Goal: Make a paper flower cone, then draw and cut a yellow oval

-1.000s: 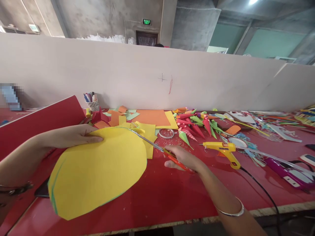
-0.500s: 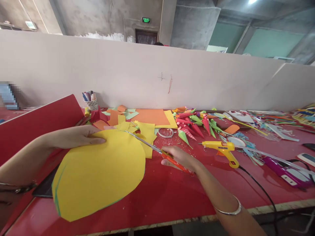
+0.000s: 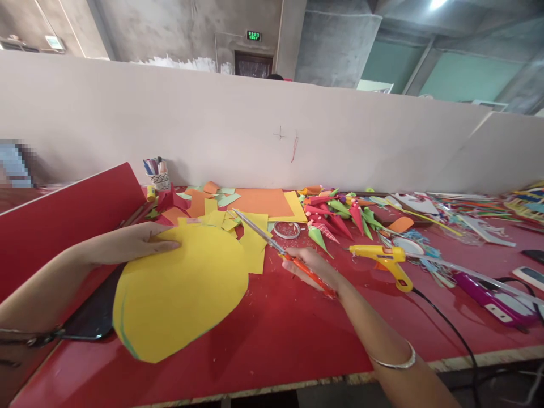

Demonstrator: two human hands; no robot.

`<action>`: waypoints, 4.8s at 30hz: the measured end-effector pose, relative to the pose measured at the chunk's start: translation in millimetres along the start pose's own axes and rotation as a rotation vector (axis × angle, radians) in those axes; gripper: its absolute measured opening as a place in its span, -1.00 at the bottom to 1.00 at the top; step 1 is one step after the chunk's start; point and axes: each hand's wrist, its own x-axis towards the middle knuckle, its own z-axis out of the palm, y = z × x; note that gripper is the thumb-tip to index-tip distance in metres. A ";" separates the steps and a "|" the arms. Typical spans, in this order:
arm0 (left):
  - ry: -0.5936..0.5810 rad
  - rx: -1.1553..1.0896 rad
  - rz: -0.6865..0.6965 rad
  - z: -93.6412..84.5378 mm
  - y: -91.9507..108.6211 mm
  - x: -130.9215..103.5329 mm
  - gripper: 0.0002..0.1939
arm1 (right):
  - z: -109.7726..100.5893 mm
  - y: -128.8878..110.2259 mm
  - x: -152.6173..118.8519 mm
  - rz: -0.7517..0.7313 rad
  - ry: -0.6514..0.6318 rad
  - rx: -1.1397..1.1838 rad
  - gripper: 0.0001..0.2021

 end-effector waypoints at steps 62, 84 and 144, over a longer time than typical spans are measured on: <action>0.138 0.361 0.385 162.0 -47.5 -66.2 -0.19 | 50.8 -29.5 -69.3 -0.031 -0.114 -0.042 -0.79; 0.376 0.742 -0.166 171.6 -28.4 -24.5 -0.64 | 93.7 -27.9 -35.8 0.346 0.266 -0.583 -0.70; 0.107 0.879 0.665 82.4 -58.0 -40.4 -0.65 | 58.8 -44.2 -76.6 0.058 0.120 -0.485 -0.74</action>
